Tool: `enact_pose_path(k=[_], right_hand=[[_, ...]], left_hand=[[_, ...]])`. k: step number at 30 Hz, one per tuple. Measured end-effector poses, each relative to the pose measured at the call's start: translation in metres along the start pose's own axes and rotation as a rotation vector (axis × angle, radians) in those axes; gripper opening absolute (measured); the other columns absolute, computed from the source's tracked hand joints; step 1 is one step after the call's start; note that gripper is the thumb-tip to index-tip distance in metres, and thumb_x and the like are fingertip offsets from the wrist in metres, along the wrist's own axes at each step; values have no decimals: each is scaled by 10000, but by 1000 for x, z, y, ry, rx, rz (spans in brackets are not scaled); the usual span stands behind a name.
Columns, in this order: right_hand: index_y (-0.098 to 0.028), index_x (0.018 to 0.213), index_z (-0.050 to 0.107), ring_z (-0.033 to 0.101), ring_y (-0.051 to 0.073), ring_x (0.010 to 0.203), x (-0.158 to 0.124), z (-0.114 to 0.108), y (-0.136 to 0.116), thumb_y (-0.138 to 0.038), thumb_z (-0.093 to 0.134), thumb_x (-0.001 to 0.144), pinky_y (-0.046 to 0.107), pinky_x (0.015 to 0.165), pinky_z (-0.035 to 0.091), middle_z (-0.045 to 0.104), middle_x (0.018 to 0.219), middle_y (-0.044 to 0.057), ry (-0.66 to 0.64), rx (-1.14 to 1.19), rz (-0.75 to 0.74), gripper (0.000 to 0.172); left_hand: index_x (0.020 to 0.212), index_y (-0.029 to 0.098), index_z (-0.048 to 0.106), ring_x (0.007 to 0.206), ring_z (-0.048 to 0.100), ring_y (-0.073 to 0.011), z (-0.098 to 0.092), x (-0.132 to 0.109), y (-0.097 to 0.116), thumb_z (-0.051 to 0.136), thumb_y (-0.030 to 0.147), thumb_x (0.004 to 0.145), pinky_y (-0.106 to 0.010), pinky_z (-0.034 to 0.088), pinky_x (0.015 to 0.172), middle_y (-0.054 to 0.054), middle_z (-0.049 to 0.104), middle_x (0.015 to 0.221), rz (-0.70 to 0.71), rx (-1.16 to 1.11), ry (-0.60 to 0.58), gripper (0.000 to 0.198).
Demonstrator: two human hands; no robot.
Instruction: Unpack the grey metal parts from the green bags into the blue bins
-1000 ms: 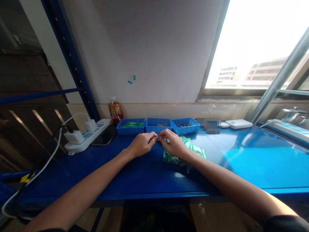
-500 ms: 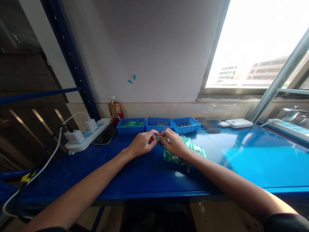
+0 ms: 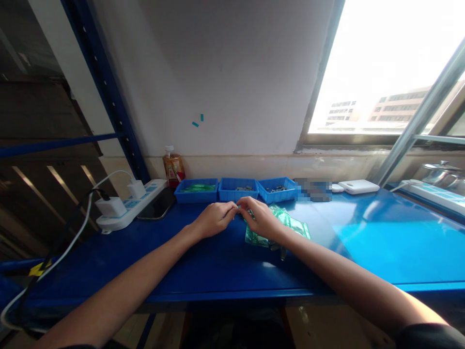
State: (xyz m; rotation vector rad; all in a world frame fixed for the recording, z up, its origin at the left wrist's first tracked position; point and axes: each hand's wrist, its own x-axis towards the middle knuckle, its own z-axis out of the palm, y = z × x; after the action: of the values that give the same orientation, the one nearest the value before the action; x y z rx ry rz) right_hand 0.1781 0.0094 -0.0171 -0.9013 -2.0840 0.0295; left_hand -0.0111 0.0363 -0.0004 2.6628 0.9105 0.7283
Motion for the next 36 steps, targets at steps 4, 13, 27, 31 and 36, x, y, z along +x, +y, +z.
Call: enact_pose_path(k=[4,13,27,31,36], right_hand=[[-221,1011,493,619,179,827,0,-1,-4,-214,422,931,287,733,472,651,906,57,-48,-15,-5,107],[-229,1033,488,640,176,771,0,-2,-4,-207,398,939,265,669,459,679,848,38,-104,3,19,132],[-217,998,518,632,156,754,1,-3,-8,-196,395,932,258,676,478,674,834,38,-43,106,5,141],[-216,988,531,643,148,753,1,-1,-7,-201,408,931,256,683,488,681,829,32,-10,135,29,137],[-216,938,536,642,148,727,0,0,-7,-210,429,923,250,649,482,682,806,28,9,136,72,108]], left_hand=[[790,174,571,689,606,-153,1,0,-2,308,364,974,-235,427,658,-37,652,772,18,0,-36,374],[828,166,583,717,610,-165,0,-1,1,262,390,983,-250,451,686,-49,657,783,2,-78,-89,421],[850,164,586,714,605,-167,-3,-1,4,270,418,981,-254,450,681,-48,655,780,-20,-115,-78,427],[817,169,574,704,604,-165,-3,-1,4,266,426,979,-257,450,687,-46,648,762,-17,-114,-72,433],[789,180,552,688,599,-155,-3,0,4,245,432,981,-259,451,693,-31,631,741,-12,-110,-62,442]])
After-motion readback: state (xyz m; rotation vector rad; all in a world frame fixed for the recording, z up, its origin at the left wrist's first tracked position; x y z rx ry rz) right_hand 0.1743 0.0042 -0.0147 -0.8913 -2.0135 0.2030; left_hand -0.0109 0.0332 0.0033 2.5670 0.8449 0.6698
